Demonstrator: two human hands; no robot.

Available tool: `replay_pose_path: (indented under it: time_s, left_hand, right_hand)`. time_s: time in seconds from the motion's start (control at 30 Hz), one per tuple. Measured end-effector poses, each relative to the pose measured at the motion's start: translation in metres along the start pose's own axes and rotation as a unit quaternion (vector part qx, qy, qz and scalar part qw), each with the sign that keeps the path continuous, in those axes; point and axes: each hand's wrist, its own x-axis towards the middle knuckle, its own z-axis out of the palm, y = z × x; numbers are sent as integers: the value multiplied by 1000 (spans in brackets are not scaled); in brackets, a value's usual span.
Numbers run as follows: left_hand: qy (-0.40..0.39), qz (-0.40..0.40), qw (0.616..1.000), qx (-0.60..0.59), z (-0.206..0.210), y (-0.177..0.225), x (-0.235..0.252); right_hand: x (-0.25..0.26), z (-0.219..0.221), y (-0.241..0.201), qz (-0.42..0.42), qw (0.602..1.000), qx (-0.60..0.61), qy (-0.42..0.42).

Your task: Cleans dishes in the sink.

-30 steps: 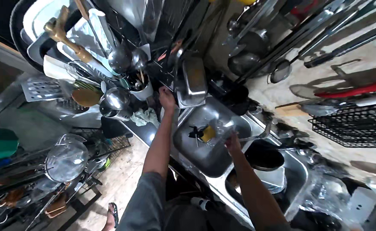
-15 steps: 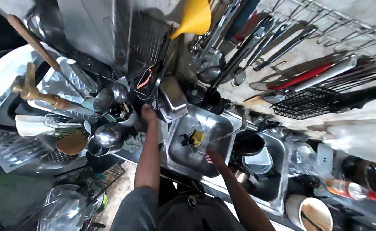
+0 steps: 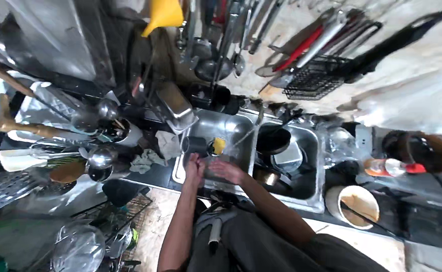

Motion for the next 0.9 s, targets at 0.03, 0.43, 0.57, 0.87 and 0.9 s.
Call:
replay_pose_path:
  time_s: [0.03,0.43,0.57,0.87,0.9]
  left_hand:
    - [-43,-50,996,-56,8,-15,-1]
    - [-209,-193,954,-91,96,-103,52]
    - [-34,-186,980,58,101,-110,65]
    - [-44,-27,963,266,23,-104,31]
    - [-46,-18,963,265,12,-103,22]
  right_hand:
    - [-1,0,3,14,996,83,-10]
    - [7,-67,-43,-65,939,314,127]
    - [6,-88,-61,-127,939,211,240]
    - [20,-150,-45,-209,951,48,225]
    - [23,-153,-39,-222,950,34,217]
